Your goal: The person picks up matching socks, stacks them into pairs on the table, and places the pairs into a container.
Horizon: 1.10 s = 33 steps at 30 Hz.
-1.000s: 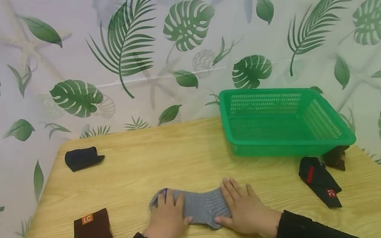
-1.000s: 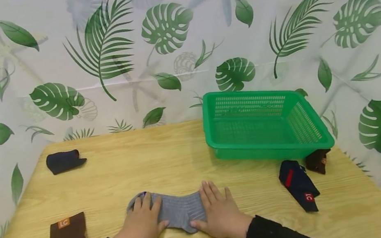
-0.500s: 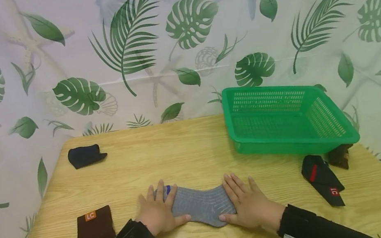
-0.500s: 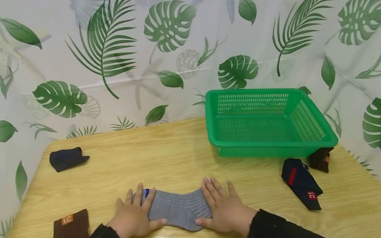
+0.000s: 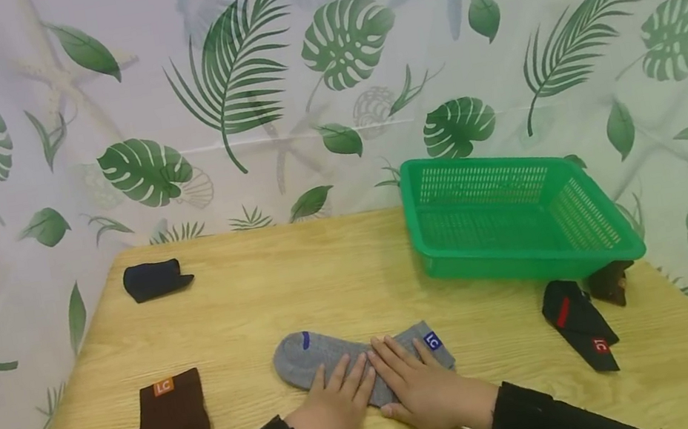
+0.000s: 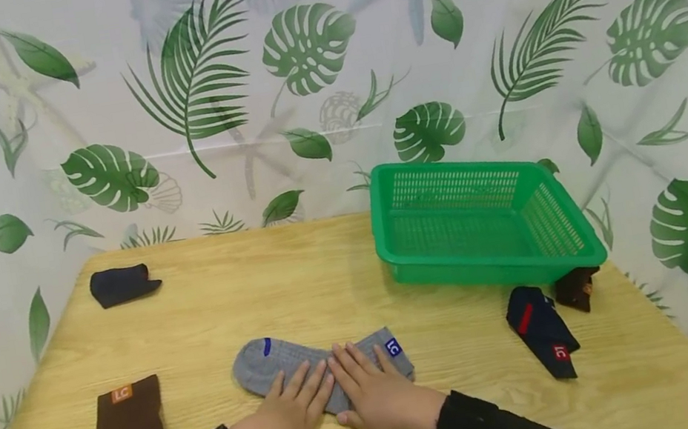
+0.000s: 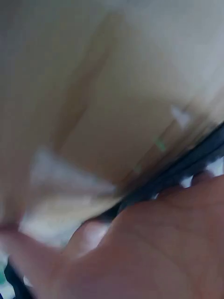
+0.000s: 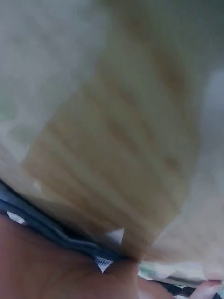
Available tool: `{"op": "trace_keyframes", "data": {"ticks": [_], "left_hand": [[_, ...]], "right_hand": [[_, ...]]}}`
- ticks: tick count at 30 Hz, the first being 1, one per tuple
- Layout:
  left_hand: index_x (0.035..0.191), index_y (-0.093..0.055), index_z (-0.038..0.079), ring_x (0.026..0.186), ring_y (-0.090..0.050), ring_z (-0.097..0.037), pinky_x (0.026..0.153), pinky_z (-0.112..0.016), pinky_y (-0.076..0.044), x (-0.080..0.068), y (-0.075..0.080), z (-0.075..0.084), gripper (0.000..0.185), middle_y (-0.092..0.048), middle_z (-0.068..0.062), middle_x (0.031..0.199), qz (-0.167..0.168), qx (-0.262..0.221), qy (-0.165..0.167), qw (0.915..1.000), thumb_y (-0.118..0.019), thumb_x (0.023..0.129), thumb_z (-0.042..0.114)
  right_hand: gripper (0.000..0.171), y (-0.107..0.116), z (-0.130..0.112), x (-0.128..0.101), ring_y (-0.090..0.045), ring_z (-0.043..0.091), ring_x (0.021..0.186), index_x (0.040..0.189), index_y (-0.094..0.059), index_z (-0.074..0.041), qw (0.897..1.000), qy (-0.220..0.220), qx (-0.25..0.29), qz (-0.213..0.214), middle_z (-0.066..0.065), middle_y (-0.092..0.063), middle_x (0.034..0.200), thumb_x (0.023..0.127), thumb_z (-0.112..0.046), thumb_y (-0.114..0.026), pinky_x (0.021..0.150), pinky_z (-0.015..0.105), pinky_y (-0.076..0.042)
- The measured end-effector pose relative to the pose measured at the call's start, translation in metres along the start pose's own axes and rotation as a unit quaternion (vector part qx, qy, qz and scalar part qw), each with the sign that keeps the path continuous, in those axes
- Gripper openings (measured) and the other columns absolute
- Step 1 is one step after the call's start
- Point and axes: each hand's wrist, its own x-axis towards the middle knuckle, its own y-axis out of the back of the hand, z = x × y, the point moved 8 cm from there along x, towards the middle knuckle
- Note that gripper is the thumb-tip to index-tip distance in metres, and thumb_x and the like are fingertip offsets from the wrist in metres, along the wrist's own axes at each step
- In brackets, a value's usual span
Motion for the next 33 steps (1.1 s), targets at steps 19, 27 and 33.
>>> {"op": "trace_keyframes", "data": {"ticks": [19,27,33], "left_hand": [[0.154,-0.028,0.027,0.146,-0.015,-0.035,0.114,-0.054,-0.022,-0.006,0.01,-0.016,0.099,-0.016,-0.013,0.16,0.014,-0.048,-0.031,0.9983,-0.062,0.074,0.074],[0.15,-0.038,0.017,0.142,-0.03,-0.03,0.111,-0.05,-0.032,-0.014,0.007,0.002,0.086,-0.032,-0.008,0.155,0.053,-0.037,-0.057,0.9963,-0.062,0.083,0.065],[0.15,-0.038,0.021,0.142,-0.029,-0.032,0.109,-0.052,-0.034,-0.022,0.003,-0.004,0.089,-0.03,-0.011,0.156,0.071,-0.027,-0.088,0.9932,-0.068,0.077,0.063]], "right_hand": [[0.087,-0.003,0.016,-0.012,0.002,0.029,0.149,0.157,-0.015,-0.013,0.998,0.049,-0.028,-0.029,0.007,-0.001,0.163,0.093,-0.068,-0.039,0.116,0.057,-0.008],[0.088,-0.007,-0.006,-0.04,-0.016,0.029,0.147,0.155,-0.019,-0.005,0.993,0.113,0.017,-0.018,0.011,-0.015,0.161,0.094,-0.065,-0.042,0.113,0.055,-0.025],[0.093,-0.012,-0.008,-0.042,-0.013,0.029,0.147,0.156,-0.017,-0.01,0.992,0.123,0.026,-0.02,0.009,-0.013,0.161,0.09,-0.07,-0.043,0.112,0.059,-0.022]]}}
